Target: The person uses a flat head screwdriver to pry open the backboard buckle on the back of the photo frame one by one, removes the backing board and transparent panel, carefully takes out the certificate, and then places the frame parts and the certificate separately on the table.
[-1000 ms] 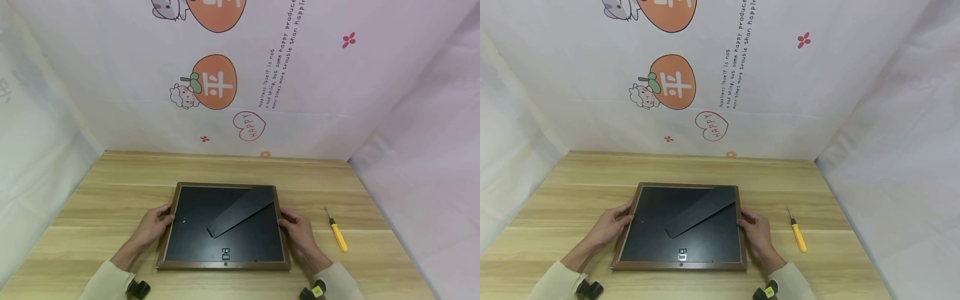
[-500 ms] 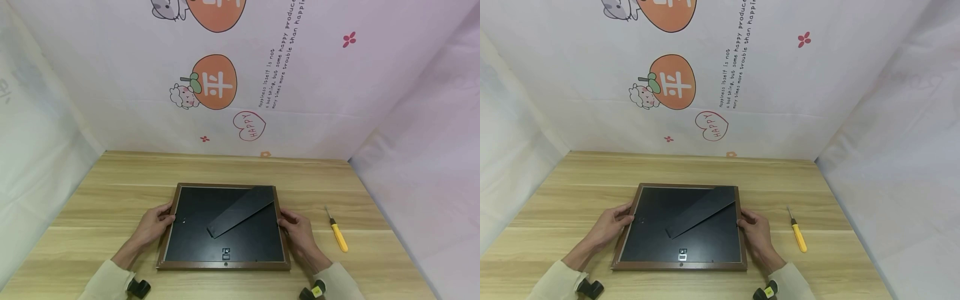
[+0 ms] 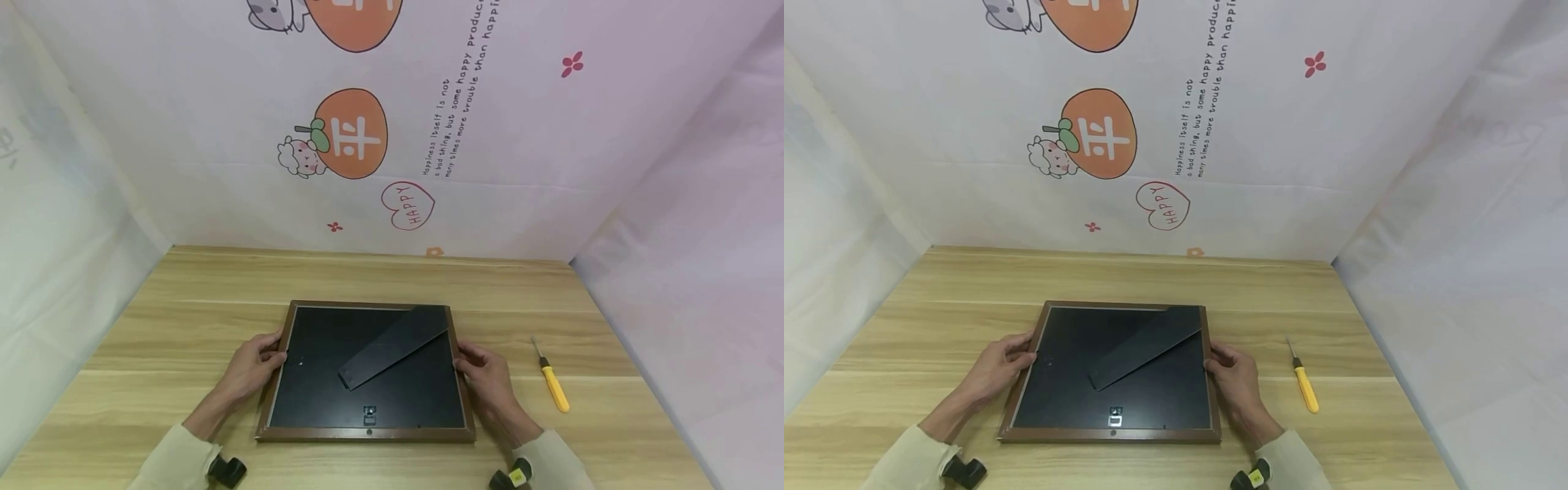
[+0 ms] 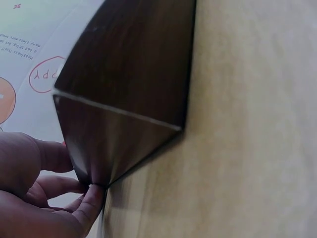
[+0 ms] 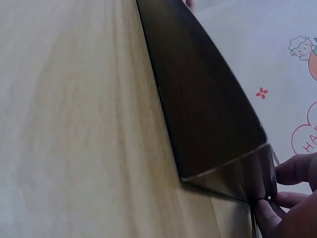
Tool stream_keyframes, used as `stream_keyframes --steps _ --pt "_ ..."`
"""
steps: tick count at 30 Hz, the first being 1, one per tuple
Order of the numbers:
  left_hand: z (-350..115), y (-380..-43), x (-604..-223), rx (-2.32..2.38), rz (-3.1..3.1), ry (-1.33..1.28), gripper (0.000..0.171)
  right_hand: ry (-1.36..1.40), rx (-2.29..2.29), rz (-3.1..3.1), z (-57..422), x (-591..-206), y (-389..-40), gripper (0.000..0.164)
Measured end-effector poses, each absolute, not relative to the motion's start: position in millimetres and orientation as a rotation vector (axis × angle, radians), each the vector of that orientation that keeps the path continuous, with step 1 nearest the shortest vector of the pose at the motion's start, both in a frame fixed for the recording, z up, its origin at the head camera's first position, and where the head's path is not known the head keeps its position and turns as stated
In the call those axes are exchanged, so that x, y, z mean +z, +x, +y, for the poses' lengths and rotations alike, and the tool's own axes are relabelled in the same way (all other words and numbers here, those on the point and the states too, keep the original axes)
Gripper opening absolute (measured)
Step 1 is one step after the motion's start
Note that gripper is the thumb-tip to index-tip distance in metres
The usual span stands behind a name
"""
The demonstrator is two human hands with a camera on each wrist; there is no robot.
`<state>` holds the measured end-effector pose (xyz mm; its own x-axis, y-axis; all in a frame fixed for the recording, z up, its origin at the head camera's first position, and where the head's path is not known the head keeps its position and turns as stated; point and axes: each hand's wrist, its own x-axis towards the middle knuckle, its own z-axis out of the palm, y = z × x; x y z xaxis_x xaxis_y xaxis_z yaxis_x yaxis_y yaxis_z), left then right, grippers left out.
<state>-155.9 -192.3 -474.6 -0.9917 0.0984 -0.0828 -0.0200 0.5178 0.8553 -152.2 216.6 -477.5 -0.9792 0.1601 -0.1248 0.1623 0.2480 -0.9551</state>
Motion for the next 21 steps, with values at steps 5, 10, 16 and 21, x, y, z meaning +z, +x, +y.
stream_keyframes --steps 5,10,16,21 --pt "-191.4 -155.2 -473.6 1.441 2.672 0.093 0.055 0.328 -1.878 2.478 218.1 -478.0 -152.6 0.04" --pt "-190.6 -155.2 -472.8 1.424 2.679 0.096 0.055 0.325 -1.813 2.5 222.6 -472.9 -151.5 0.039" --pt "-190.7 -155.5 -474.1 1.432 2.674 0.092 0.054 0.241 -1.688 2.651 247.7 -460.9 -145.2 0.032" --pt "-191.2 -155.0 -473.3 1.415 2.678 0.077 0.054 0.28 -1.547 2.928 283.4 -451.8 -141.3 0.028"
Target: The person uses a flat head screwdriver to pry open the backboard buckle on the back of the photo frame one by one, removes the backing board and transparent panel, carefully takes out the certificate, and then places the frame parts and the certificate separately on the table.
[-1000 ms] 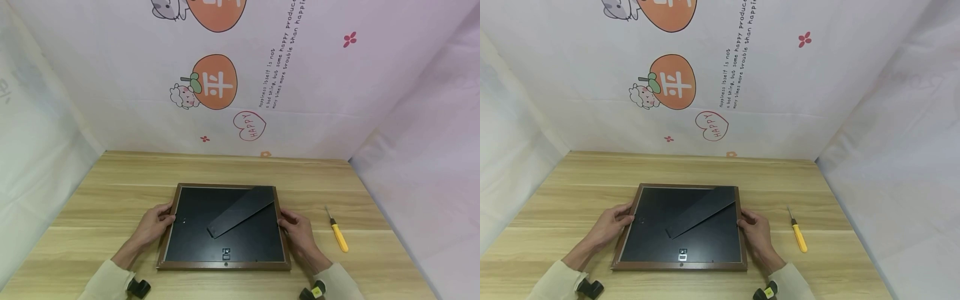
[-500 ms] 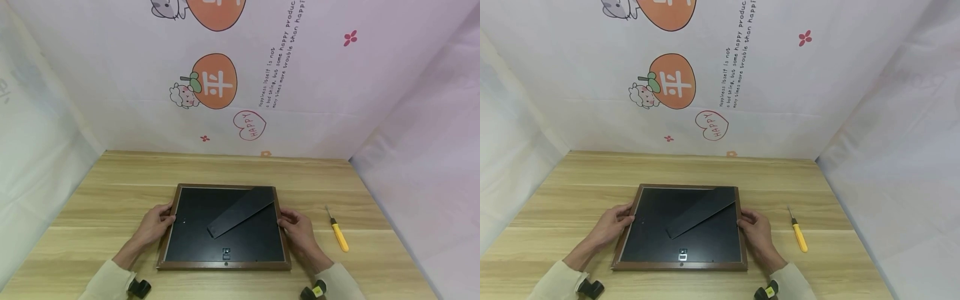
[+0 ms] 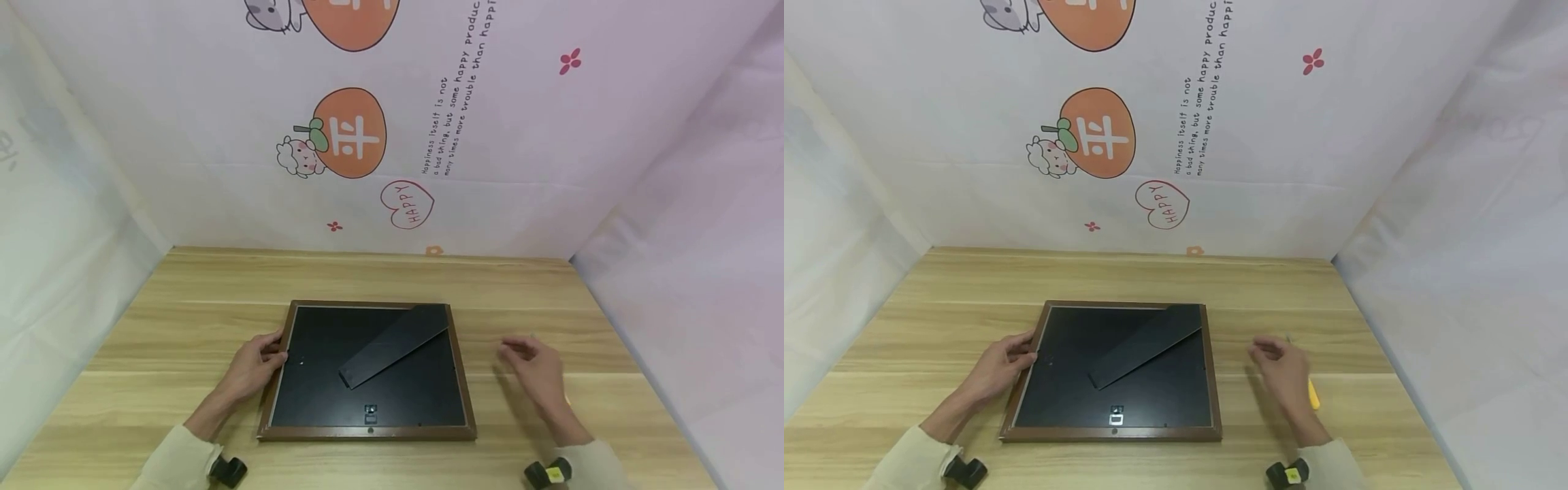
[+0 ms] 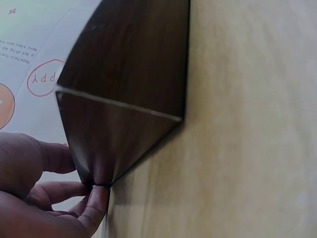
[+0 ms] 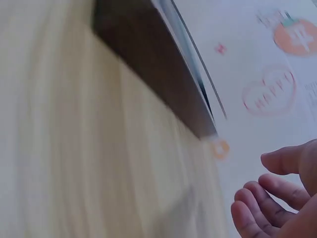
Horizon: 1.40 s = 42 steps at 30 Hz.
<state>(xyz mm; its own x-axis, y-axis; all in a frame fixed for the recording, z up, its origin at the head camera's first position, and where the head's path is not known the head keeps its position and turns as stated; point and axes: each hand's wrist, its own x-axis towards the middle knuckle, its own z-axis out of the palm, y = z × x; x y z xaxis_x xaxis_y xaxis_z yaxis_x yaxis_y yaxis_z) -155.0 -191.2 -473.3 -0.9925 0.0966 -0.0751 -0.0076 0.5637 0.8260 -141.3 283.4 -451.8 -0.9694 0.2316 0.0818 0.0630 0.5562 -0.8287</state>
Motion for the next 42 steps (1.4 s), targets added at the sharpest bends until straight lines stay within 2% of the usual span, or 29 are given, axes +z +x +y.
stream_keyframes --steps 7,16,35,42 --pt "-193.2 -156.1 -471.8 1.422 2.663 0.078 0.054 -0.446 1.12 -2.602 325.7 -455.2 -132.2 0.034" --pt "-193.0 -156.2 -471.7 1.443 2.628 0.048 0.054 -0.569 1.01 -2.673 350.9 -470.1 -124.2 0.038" --pt "-193.0 -155.4 -471.3 1.464 2.594 0.018 0.055 -0.502 0.805 -2.92 364.6 -464.0 -121.2 0.032" --pt "-193.2 -156.4 -471.1 1.474 2.592 0.019 0.054 -0.247 0.754 -2.879 347.1 -454.4 -123.7 0.026"
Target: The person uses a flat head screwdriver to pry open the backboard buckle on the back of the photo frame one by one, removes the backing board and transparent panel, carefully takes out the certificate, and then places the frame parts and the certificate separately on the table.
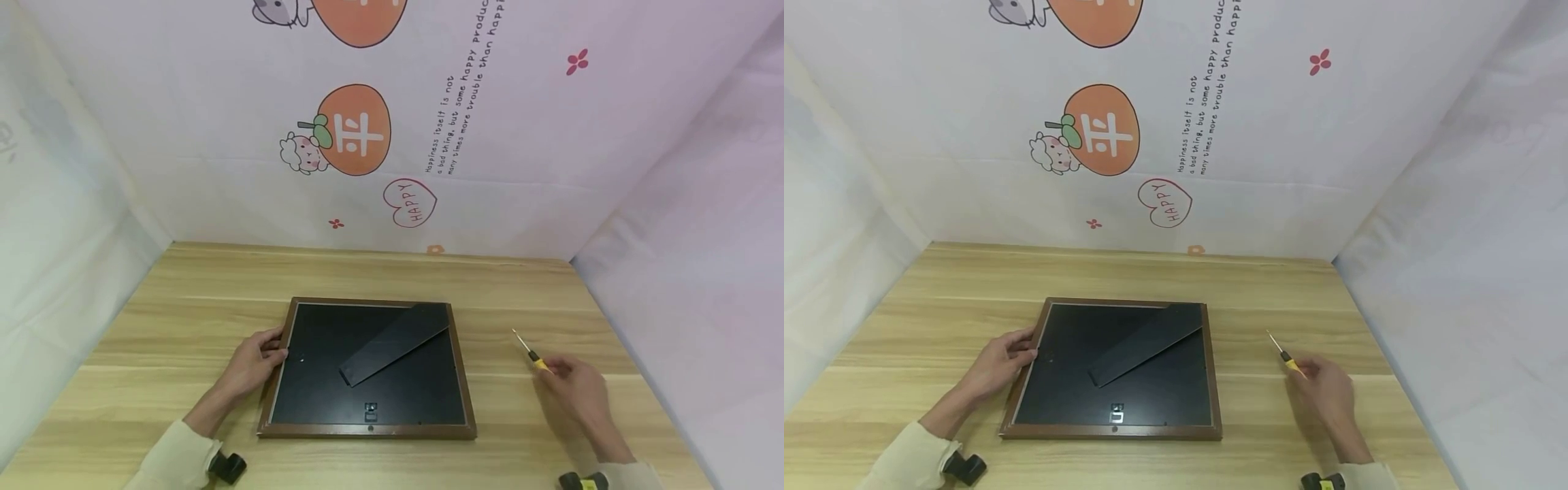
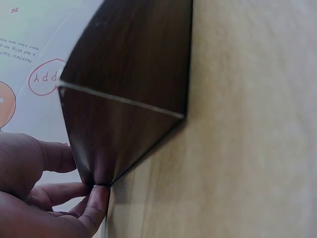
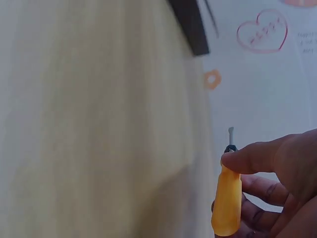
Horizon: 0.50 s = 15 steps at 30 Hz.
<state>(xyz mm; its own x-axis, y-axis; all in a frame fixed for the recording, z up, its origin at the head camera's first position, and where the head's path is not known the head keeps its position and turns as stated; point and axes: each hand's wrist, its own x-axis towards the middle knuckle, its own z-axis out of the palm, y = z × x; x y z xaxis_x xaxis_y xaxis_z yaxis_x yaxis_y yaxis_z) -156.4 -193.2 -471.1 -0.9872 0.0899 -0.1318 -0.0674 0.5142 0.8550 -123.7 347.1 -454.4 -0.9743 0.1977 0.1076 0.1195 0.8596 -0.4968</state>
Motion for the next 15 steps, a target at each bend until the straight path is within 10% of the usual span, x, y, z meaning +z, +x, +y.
stream_keyframes --steps 15 --pt "-189.9 -157.0 -471.0 1.418 2.592 -0.018 0.055 0.138 0.878 -2.805 255.9 -422.1 -150.0 0.019"
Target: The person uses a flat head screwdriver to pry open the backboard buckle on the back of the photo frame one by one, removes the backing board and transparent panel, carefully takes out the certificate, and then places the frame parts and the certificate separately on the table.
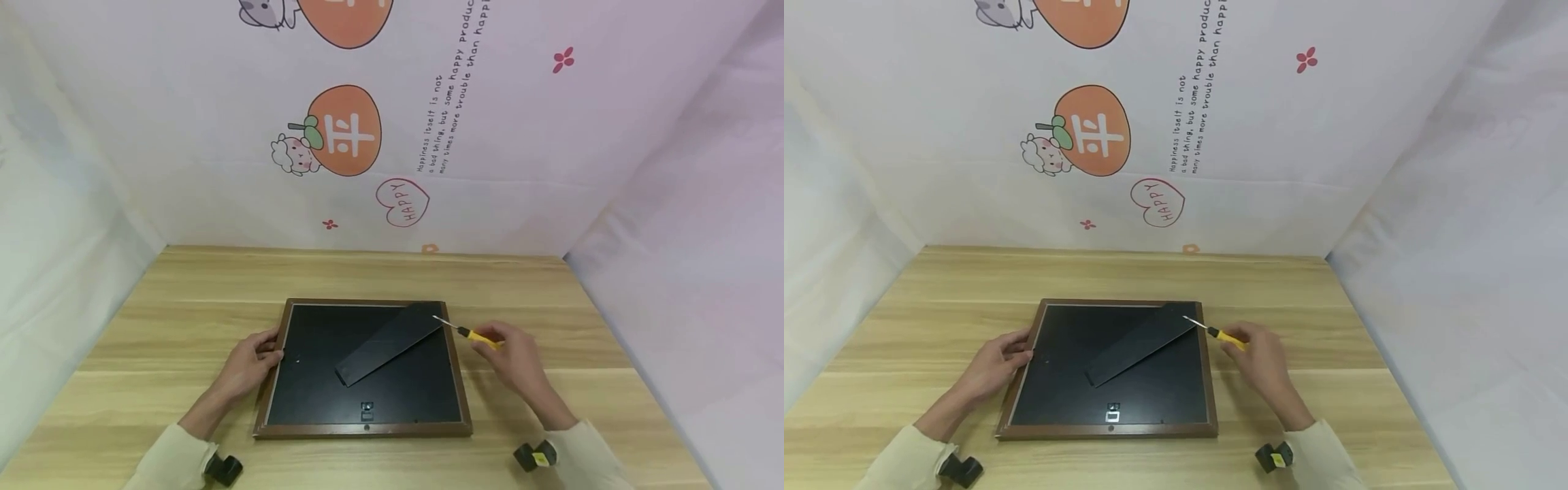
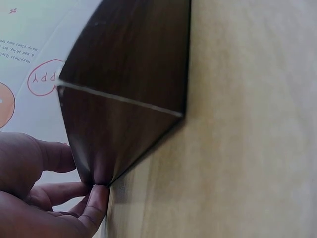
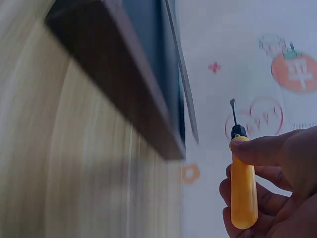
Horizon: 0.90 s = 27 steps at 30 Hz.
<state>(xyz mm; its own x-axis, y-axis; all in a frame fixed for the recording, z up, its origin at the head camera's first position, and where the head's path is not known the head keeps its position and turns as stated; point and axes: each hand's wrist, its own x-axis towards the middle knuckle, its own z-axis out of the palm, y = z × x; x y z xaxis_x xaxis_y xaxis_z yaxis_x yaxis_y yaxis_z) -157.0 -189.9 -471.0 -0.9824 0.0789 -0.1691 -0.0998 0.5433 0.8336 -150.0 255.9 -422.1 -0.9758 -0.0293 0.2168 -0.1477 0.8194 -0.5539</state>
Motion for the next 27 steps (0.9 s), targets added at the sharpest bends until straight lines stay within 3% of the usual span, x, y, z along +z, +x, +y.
stream_keyframes --steps 27 --pt "-193.7 -157.1 -473.7 1.415 2.615 0.047 0.055 0.739 0.986 -2.989 122.4 -409.7 -179.1 0.015"
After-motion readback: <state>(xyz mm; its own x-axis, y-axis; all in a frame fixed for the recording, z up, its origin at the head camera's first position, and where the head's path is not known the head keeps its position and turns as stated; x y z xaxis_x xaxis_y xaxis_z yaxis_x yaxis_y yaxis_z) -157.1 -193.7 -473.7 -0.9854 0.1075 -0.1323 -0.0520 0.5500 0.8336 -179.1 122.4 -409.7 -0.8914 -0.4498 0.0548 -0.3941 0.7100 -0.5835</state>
